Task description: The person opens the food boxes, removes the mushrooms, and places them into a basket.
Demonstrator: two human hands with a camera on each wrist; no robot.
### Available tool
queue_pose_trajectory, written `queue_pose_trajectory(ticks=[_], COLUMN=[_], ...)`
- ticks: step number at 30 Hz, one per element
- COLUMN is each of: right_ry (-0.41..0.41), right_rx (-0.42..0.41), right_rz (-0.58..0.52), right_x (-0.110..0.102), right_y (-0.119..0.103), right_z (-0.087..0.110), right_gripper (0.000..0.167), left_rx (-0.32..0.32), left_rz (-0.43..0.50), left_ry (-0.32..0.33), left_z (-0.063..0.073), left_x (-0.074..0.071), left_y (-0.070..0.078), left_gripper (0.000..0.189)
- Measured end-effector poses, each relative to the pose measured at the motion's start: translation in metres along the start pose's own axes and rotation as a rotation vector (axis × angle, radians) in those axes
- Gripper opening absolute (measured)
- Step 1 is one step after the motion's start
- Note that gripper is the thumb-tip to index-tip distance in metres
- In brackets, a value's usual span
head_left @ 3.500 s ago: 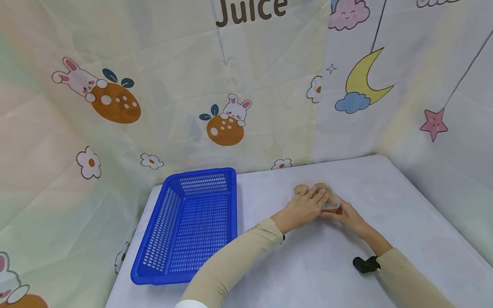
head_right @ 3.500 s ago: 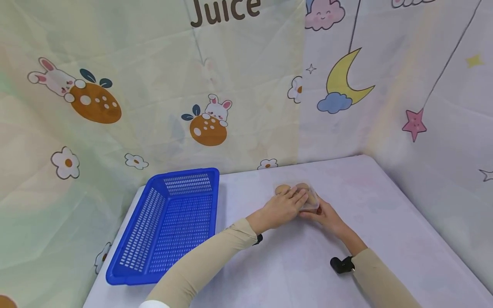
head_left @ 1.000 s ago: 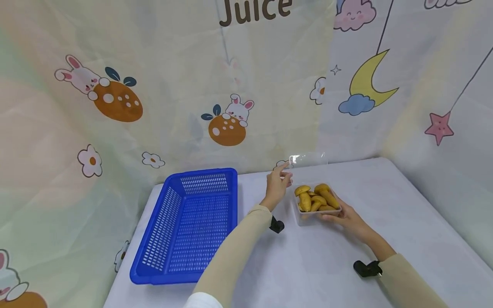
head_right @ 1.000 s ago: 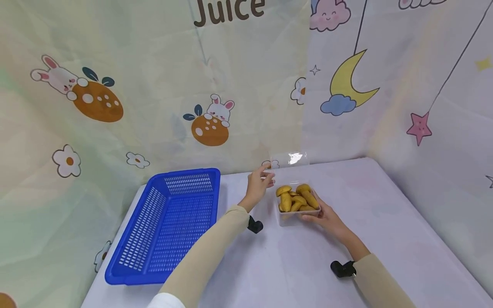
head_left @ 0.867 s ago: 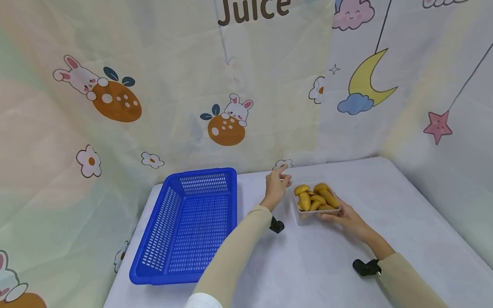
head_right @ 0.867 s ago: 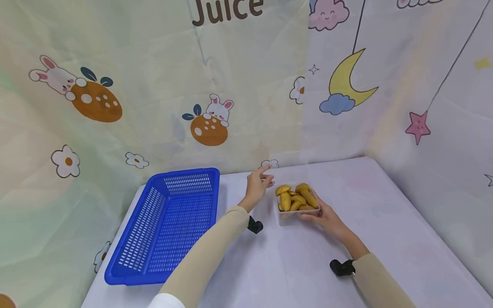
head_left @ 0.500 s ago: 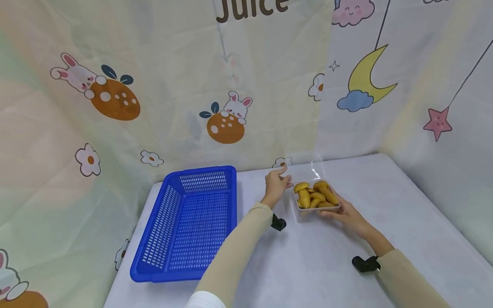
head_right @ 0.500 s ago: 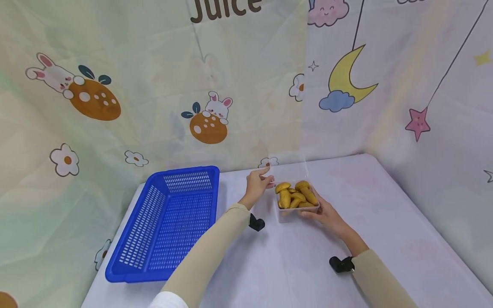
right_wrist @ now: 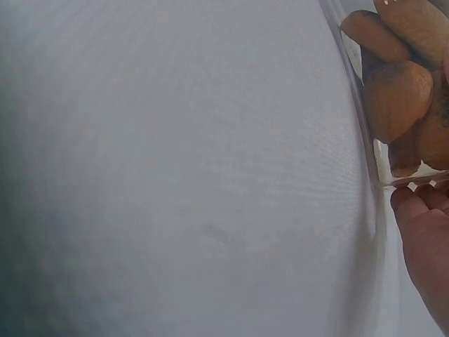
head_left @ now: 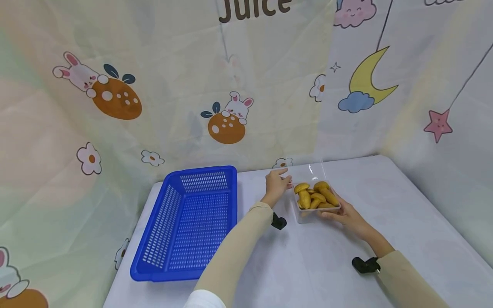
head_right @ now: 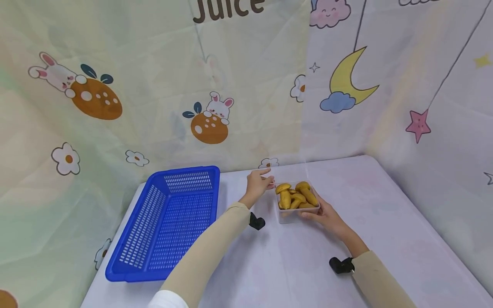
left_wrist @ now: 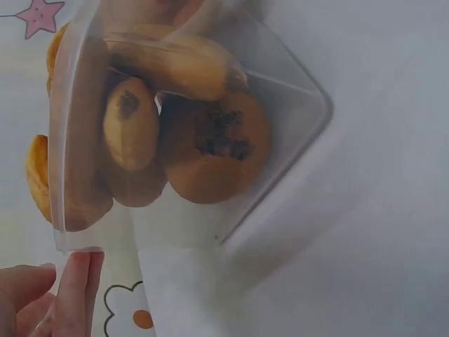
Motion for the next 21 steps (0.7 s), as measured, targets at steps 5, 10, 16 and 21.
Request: queue_pose_trajectory(ticks=[5,10,16,21], right_ry=[0.008,0.009,0.004,-0.002], right_rx=[0.006,0.008,0.005,-0.005], right_rz=[0.026,0.051,0.017,0.007], right_x=[0.001,0.001,0.000,-0.001], right_y=[0.000,-0.001,0.000,0.000], right_z=[0.001,0.001,0.000,-0.002], right_gripper=[0.092,0.091,0.091,0.091], left_rx=[0.041,0.085,0.166,0.249], left_rz=[-0.061,-0.173,-0.157,-0.074], left_ry=[0.012,0.058,0.062,-0.053], left_z=[0.001,0.001,-0.002,-0.001], left_x=[-0.003,-0.012,-0.021,-0.023], left_y=[0.002,0.007,0.014,0.020], left_gripper=[0.035,0.036,0.037,0.042])
Point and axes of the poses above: each hand's wrist, its own z-axis away from the middle knuckle, its own x-axis out of the palm, y = z × x, the point moved 2 cm from there along -z, towards the middle knuckle, and after that the axes turned 14 degrees about -z, right-handed, at the moved point
